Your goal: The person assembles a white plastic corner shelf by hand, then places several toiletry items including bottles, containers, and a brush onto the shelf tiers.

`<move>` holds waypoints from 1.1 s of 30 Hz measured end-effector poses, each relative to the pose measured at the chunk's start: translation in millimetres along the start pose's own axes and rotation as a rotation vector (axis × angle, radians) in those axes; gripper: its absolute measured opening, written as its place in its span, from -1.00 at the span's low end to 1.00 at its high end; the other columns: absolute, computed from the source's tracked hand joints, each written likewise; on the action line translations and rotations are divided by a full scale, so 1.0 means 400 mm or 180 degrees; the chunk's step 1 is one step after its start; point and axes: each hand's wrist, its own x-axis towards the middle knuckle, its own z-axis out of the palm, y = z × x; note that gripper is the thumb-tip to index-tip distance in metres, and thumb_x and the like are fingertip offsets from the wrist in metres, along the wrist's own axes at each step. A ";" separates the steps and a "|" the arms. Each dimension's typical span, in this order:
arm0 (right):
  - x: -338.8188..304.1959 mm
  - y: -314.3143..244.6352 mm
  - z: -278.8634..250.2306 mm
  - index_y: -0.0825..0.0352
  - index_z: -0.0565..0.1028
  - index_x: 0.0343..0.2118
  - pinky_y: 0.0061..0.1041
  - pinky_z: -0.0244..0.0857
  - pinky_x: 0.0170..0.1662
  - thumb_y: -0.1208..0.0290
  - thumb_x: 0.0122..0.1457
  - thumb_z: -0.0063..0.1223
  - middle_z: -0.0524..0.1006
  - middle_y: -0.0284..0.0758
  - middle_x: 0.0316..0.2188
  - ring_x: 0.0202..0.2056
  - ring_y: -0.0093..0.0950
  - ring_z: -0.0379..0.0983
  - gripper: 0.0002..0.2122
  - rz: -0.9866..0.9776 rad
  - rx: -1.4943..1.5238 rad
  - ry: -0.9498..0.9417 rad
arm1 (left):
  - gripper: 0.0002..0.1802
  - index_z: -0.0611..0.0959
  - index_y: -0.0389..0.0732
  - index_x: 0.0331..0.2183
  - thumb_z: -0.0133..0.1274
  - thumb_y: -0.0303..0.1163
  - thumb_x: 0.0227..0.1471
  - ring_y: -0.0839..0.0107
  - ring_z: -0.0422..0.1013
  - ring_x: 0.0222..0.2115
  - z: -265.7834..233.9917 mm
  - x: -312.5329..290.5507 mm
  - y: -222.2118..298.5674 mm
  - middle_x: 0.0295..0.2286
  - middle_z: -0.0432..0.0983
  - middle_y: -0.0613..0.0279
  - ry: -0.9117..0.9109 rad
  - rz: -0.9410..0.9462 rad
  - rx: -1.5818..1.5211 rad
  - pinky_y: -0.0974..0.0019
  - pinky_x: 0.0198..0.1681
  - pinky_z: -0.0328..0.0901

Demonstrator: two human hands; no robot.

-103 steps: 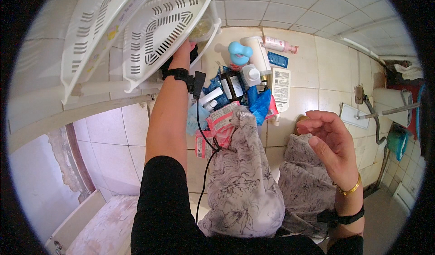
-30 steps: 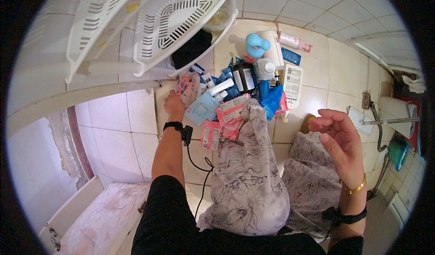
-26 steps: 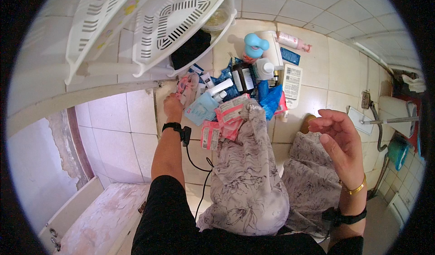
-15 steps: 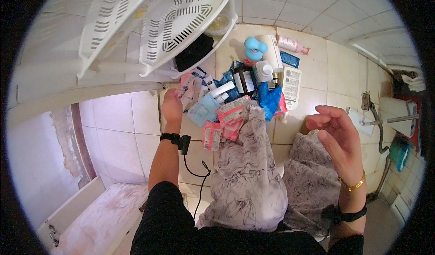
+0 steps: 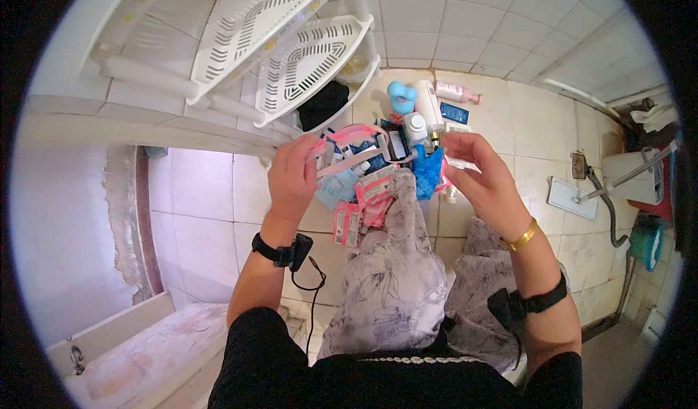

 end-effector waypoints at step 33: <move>-0.157 -0.171 -0.063 0.37 0.36 0.33 -0.22 0.63 0.31 0.40 0.67 0.03 0.55 0.04 0.39 0.38 -0.20 0.56 -0.69 -0.0622 0.2803 0.1048 | -0.26 0.48 -0.26 0.44 0.28 -0.24 0.37 -0.16 0.46 0.28 -0.004 0.183 0.473 0.34 0.49 -0.10 -0.0974 0.0572 -0.1381 -0.10 0.46 0.27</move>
